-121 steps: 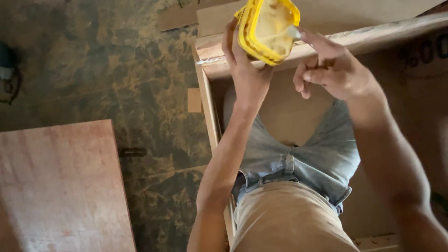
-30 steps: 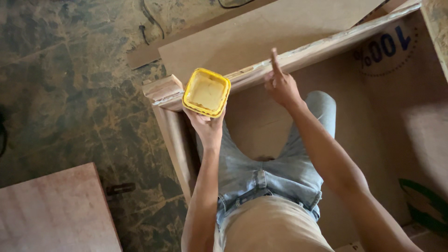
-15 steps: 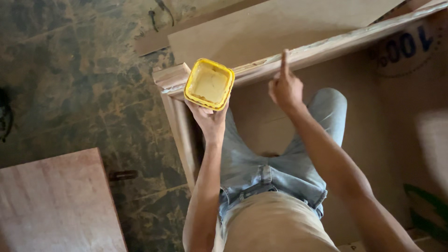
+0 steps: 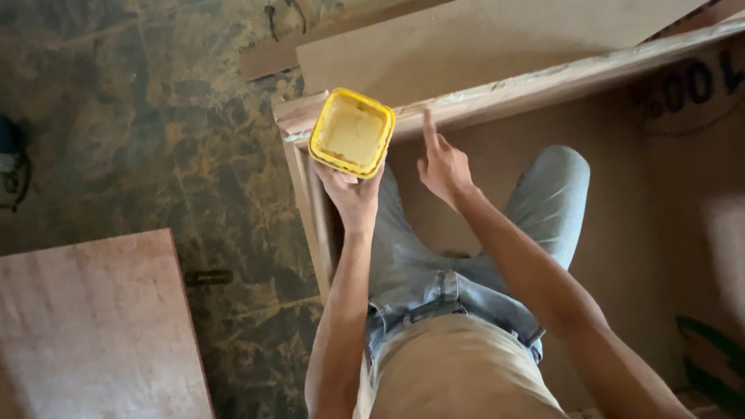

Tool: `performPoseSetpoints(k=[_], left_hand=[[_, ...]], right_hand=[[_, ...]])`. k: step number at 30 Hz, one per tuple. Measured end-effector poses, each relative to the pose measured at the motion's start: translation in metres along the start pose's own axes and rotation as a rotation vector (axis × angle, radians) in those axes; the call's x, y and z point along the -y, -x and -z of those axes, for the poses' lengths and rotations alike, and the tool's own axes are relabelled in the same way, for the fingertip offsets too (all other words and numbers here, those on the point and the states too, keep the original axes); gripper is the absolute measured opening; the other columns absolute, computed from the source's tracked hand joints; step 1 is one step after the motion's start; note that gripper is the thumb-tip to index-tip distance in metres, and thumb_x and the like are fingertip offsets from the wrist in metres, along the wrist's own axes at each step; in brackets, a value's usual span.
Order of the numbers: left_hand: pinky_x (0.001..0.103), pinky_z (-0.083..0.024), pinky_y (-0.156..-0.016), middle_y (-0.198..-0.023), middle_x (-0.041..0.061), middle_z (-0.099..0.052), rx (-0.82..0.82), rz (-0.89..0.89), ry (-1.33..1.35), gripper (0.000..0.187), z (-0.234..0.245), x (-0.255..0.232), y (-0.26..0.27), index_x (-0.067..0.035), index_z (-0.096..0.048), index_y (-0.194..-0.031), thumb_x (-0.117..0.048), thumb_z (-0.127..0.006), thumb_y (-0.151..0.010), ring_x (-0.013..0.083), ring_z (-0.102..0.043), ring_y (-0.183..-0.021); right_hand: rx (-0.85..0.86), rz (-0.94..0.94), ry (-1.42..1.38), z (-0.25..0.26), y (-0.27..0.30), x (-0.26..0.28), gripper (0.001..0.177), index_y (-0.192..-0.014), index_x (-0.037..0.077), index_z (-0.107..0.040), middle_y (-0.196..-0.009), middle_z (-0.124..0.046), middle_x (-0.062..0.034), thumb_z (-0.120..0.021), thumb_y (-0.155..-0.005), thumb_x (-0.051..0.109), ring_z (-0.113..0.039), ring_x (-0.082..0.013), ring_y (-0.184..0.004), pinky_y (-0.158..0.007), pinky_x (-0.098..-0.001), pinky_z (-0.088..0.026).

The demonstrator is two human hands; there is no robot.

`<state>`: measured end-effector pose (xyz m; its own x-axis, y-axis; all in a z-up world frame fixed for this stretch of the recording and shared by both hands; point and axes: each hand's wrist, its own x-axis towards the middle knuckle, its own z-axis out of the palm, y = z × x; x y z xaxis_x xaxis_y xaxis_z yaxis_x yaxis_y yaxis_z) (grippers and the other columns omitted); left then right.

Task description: The person applies glue from a yellow container onto the top edge of a wooden frame using their finger.

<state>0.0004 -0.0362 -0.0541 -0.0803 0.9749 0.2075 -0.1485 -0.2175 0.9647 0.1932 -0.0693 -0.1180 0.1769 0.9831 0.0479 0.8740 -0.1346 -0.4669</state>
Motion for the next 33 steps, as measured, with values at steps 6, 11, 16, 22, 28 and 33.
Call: performPoseSetpoints(k=[6, 11, 16, 22, 28, 33], left_hand=[[0.038, -0.043, -0.118, -0.144, 0.013, -0.046, -0.033, -0.052, -0.039, 0.094, 0.008, 0.006, 0.005, 0.001, -0.032, -0.155, -0.012, -0.092, -0.083, 0.0217, -0.051, -0.133], [0.038, -0.045, -0.116, -0.143, 0.013, -0.048, -0.048, -0.051, -0.037, 0.092, 0.014, 0.003, 0.003, 0.001, -0.035, -0.153, -0.014, -0.092, -0.082, 0.0219, -0.053, -0.132], [0.038, -0.046, -0.116, -0.140, 0.013, -0.052, -0.052, -0.088, -0.160, 0.089, 0.027, -0.002, 0.002, 0.001, -0.038, -0.151, -0.013, -0.092, -0.081, 0.0227, -0.056, -0.130], [0.035, -0.052, -0.109, -0.140, 0.012, -0.052, -0.015, 0.005, 0.076, 0.090, 0.033, -0.007, 0.001, 0.000, -0.032, -0.150, -0.013, -0.091, -0.082, 0.0207, -0.060, -0.126], [0.038, -0.050, -0.110, -0.142, 0.013, -0.052, -0.032, -0.056, -0.002, 0.090, 0.043, -0.004, 0.002, 0.001, -0.035, -0.152, -0.006, -0.090, -0.081, 0.0225, -0.057, -0.129], [0.046, -0.040, -0.121, -0.152, 0.019, -0.039, 0.010, -0.330, -0.260, 0.103, 0.045, -0.017, -0.010, -0.006, -0.031, -0.154, -0.013, -0.095, -0.074, 0.0369, -0.045, -0.142]], right_hand=[[-0.055, -0.163, -0.017, 0.006, -0.011, -0.025, 0.101, -0.165, 0.011, -0.002, -0.099, -0.074, -0.0109, -0.067, -0.088, 0.013, -0.070, -0.0351, -0.074, -0.068, -0.0495, -0.058], [-0.015, -0.165, 0.003, -0.013, -0.019, 0.006, 0.103, -0.168, 0.012, 0.000, -0.088, -0.071, -0.0152, -0.066, -0.089, 0.012, -0.069, -0.0374, -0.077, -0.073, -0.0505, -0.057], [-0.093, -0.105, -0.013, -0.009, -0.022, 0.018, 0.109, -0.164, 0.006, 0.004, -0.101, -0.070, -0.0219, -0.068, -0.082, 0.011, -0.069, -0.0397, -0.080, -0.070, -0.0508, -0.058], [-0.013, 0.166, 0.098, -0.009, 0.002, 0.024, 0.098, -0.167, 0.019, -0.007, -0.104, -0.073, -0.0113, -0.066, -0.089, 0.012, -0.072, -0.0325, -0.085, -0.074, -0.0459, -0.061], [0.103, -0.176, 0.091, -0.002, -0.023, 0.032, 0.099, -0.167, 0.005, -0.006, -0.083, -0.071, -0.0154, -0.067, -0.088, 0.014, -0.068, -0.0381, -0.070, -0.070, -0.0524, -0.057], [-0.029, 0.094, -0.173, 0.024, -0.019, 0.053, 0.093, -0.167, 0.008, -0.016, -0.087, -0.072, -0.0124, -0.068, -0.090, 0.006, -0.070, -0.0326, -0.074, -0.070, -0.0477, -0.059]])
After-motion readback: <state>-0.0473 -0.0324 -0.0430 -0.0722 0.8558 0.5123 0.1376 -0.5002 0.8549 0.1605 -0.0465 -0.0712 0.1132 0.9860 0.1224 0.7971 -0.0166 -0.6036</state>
